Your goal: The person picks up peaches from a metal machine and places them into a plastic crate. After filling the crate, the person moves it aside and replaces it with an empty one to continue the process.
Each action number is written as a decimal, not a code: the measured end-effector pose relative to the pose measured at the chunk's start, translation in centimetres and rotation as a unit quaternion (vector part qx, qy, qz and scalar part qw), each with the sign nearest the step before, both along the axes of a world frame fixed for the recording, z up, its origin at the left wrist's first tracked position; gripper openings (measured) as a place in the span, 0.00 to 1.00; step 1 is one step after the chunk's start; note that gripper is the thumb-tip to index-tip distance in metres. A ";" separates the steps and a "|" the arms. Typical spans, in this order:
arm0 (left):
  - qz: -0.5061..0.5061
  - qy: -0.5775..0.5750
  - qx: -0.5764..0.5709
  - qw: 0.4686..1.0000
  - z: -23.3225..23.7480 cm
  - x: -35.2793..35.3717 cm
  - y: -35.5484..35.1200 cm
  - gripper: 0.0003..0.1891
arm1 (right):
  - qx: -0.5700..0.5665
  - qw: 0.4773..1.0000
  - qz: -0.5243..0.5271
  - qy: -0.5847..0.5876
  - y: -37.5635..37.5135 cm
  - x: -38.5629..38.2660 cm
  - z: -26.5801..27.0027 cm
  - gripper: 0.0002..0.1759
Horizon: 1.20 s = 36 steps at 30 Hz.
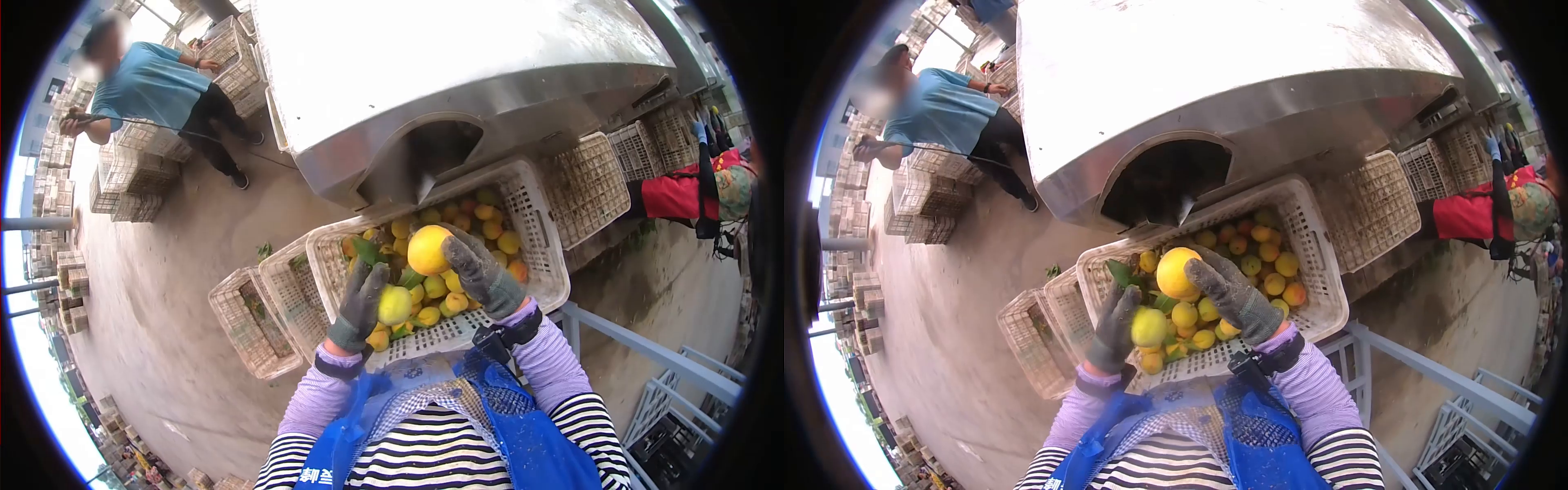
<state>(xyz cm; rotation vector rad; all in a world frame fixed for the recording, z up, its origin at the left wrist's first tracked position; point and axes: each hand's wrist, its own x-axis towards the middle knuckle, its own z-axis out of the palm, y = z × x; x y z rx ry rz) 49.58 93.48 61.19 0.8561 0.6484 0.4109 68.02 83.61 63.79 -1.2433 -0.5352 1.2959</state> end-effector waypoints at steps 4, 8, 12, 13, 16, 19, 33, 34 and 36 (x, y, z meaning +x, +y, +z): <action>-0.064 -0.019 0.113 0.991 0.0 0.6 -0.5 0.25 | -0.002 0.984 -0.020 -0.179 0.3 -1.8 -1.2 0.38; -0.055 -0.042 0.177 0.982 -0.3 1.5 -0.3 0.25 | 0.064 0.925 -0.024 -0.373 -0.3 -1.7 0.5 0.42; -0.095 -0.037 0.326 0.940 -1.6 1.0 0.6 0.23 | 0.090 0.859 0.049 -0.502 -0.6 -0.8 0.7 0.45; -0.102 -0.031 0.290 0.951 -1.5 0.9 0.6 0.23 | 0.090 0.863 0.073 -0.492 -0.7 -0.2 0.8 0.44; -0.102 -0.031 0.086 0.991 -1.5 0.4 0.8 0.23 | 0.064 0.856 0.133 -0.495 -0.8 1.9 1.3 0.42; -0.067 -0.063 -0.194 0.977 -0.7 0.2 1.5 0.27 | -0.014 0.844 0.150 -0.515 -0.7 2.5 1.9 0.41; 0.030 -0.119 -0.102 0.987 -0.2 0.9 0.9 0.21 | 0.010 0.963 -0.029 -0.269 0.5 1.1 -0.6 0.44; 0.078 -0.128 -0.115 0.982 -0.3 1.1 1.0 0.21 | 0.015 0.943 -0.059 -0.327 1.3 1.4 -0.5 0.43; 0.098 -0.159 -0.145 0.972 -3.8 -0.5 1.5 0.27 | 0.022 0.892 -0.120 -0.436 3.5 2.1 -0.6 0.42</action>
